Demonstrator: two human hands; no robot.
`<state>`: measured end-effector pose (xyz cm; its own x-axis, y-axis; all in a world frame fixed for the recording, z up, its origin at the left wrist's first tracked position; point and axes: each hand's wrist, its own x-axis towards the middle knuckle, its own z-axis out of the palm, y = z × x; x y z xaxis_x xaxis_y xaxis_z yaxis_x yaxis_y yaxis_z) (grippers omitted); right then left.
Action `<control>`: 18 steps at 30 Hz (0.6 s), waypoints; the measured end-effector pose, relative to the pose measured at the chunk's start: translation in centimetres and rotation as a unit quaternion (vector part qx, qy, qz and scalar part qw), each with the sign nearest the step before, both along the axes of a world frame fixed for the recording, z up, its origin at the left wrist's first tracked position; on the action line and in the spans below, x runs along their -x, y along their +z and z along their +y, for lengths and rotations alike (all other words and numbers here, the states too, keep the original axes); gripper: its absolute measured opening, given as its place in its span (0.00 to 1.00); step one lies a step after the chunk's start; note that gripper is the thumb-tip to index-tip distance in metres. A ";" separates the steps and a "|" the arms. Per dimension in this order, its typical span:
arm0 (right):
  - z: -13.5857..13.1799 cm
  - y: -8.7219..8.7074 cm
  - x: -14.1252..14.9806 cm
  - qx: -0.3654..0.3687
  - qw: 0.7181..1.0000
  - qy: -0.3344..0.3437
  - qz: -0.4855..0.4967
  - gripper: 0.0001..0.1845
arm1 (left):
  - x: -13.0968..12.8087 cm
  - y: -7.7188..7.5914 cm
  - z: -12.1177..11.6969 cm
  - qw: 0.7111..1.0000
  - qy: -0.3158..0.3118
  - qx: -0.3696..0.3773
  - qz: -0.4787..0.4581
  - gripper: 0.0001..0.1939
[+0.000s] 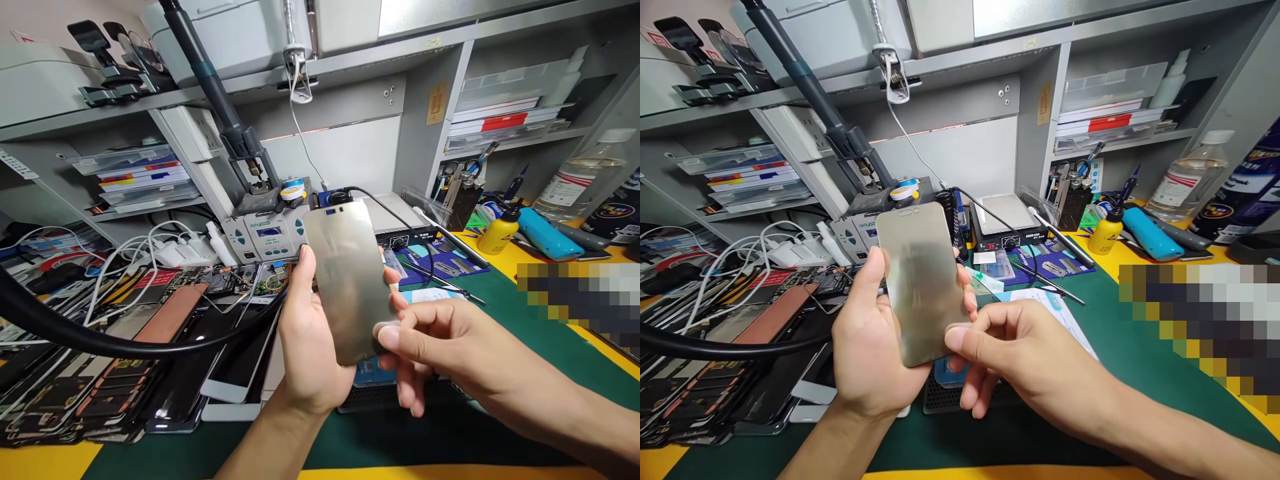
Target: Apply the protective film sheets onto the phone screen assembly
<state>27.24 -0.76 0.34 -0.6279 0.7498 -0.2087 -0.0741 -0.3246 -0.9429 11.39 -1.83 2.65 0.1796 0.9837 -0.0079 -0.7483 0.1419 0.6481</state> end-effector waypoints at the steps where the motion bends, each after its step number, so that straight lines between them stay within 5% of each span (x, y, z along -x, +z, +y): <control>1: 0.0 -0.1 0.0 -0.002 1.000 0.001 0.001 0.22 | 0.0 0.0 0.0 1.000 0.000 -0.003 -0.003 0.36; 18: -1.2 -0.6 0.8 0.037 0.999 0.036 -0.010 0.19 | -0.4 0.4 -0.3 0.997 0.075 -0.010 -0.033 0.32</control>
<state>26.46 -1.94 -0.30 -0.6749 0.6848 -0.2749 -0.0301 -0.3978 -0.9170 11.77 -2.17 3.05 0.0294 0.9994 0.0189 -0.8008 0.0122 0.5988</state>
